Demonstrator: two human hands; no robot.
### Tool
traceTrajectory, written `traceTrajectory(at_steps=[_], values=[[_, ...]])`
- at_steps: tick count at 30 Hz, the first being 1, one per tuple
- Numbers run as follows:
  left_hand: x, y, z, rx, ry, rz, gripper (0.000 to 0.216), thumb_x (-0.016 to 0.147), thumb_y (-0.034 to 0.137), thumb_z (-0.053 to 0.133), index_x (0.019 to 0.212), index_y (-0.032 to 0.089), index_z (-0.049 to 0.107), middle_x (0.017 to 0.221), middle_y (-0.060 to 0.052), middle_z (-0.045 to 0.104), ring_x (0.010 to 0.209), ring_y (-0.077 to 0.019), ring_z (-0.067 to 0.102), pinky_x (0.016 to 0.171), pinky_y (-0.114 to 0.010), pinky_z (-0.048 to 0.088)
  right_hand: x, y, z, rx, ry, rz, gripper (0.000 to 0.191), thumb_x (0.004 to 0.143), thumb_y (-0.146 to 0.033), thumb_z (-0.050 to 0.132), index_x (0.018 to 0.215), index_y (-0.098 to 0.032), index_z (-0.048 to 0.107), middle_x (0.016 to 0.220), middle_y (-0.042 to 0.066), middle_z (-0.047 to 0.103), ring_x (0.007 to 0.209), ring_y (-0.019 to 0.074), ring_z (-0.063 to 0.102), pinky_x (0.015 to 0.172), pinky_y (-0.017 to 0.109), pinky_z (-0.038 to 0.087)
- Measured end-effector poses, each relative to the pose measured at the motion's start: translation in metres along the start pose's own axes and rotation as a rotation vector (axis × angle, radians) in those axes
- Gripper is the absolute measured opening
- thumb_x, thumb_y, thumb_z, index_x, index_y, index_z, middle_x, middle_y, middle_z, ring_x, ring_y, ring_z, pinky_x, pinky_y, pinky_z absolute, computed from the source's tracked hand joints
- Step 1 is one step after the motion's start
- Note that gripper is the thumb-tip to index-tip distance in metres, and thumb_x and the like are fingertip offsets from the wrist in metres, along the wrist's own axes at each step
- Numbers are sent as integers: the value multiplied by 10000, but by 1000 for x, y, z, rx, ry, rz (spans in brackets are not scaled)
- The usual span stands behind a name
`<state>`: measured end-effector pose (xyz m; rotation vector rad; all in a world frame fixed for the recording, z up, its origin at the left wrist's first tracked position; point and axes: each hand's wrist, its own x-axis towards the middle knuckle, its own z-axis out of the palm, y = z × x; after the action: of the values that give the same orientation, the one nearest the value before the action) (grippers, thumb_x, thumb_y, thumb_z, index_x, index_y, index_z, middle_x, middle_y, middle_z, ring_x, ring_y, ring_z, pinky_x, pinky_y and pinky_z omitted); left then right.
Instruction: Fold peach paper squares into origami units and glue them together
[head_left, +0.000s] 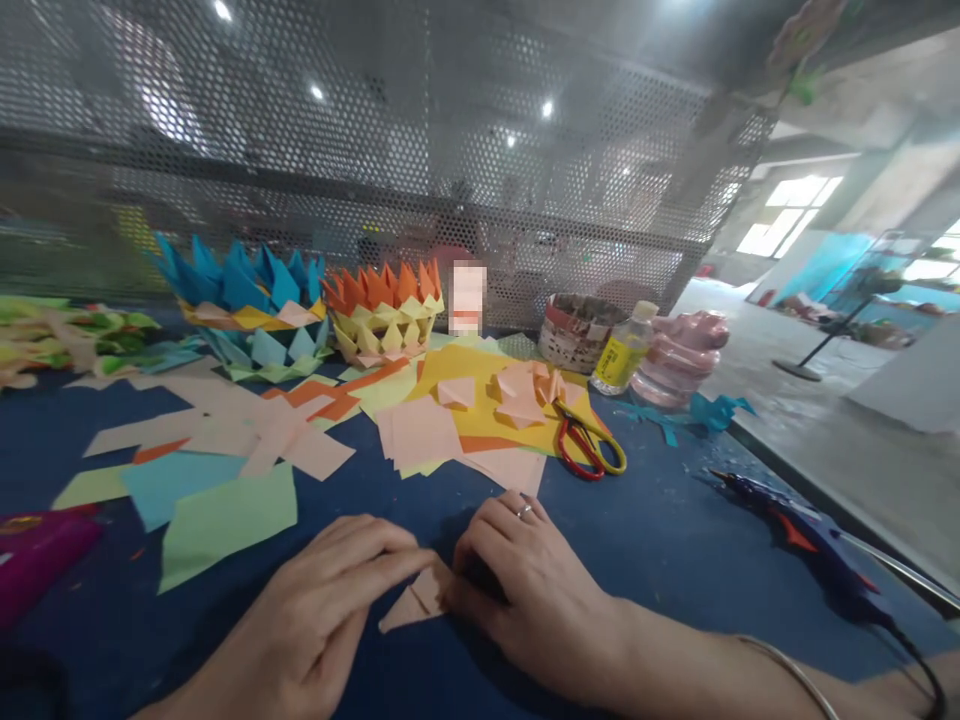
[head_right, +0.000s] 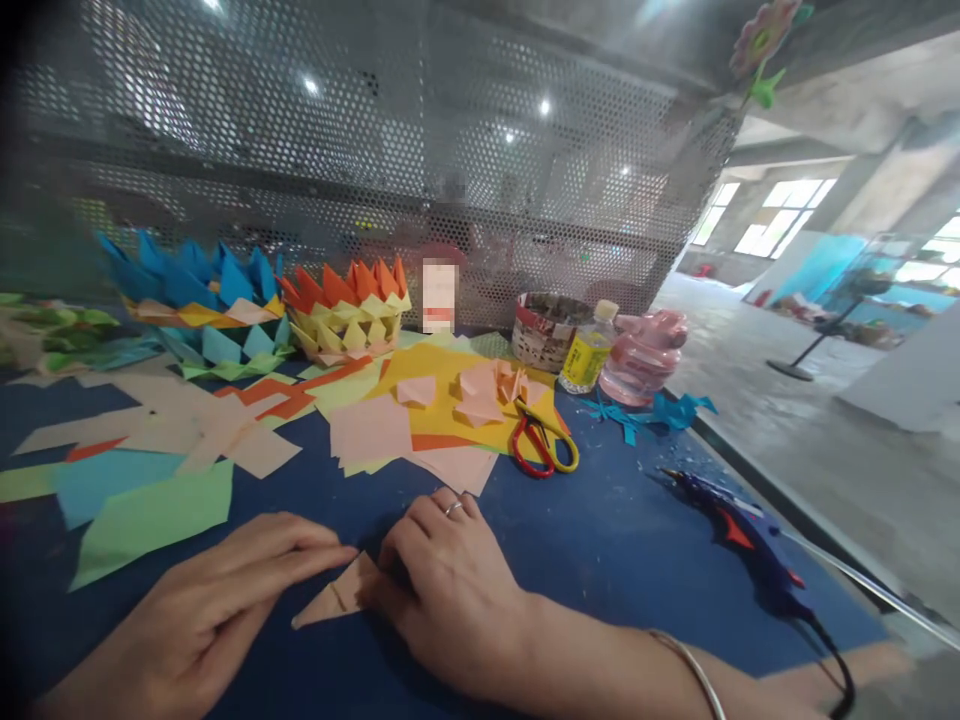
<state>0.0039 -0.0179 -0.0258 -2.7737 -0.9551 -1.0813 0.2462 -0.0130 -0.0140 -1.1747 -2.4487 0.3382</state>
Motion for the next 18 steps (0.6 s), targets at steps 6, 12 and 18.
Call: traceTrajectory(at_steps=[6,12,18], values=[[-2,-7,2,-14,47,-50,459,948,54,426,1248,333,634,1095,49,760,1048,-72,743,953,-83,506,1,-3,-2,140,-67,99,149,880,-178,834,832,-188,694,924,17,713,938,203,629,892,346,423],[1,-11,5,-61,163,-154,351,988,134,456,1197,353,633,1107,59,759,1035,-53,756,930,-48,498,9,1,-17,160,23,182,158,857,-107,819,803,-182,690,874,1,734,899,181,654,848,307,455],[3,-15,12,-119,221,-188,231,1009,216,509,1124,353,656,1053,64,769,976,-62,775,865,-38,514,43,36,-46,57,146,388,147,1027,-267,660,958,-142,693,888,31,725,833,174,683,779,313,557]])
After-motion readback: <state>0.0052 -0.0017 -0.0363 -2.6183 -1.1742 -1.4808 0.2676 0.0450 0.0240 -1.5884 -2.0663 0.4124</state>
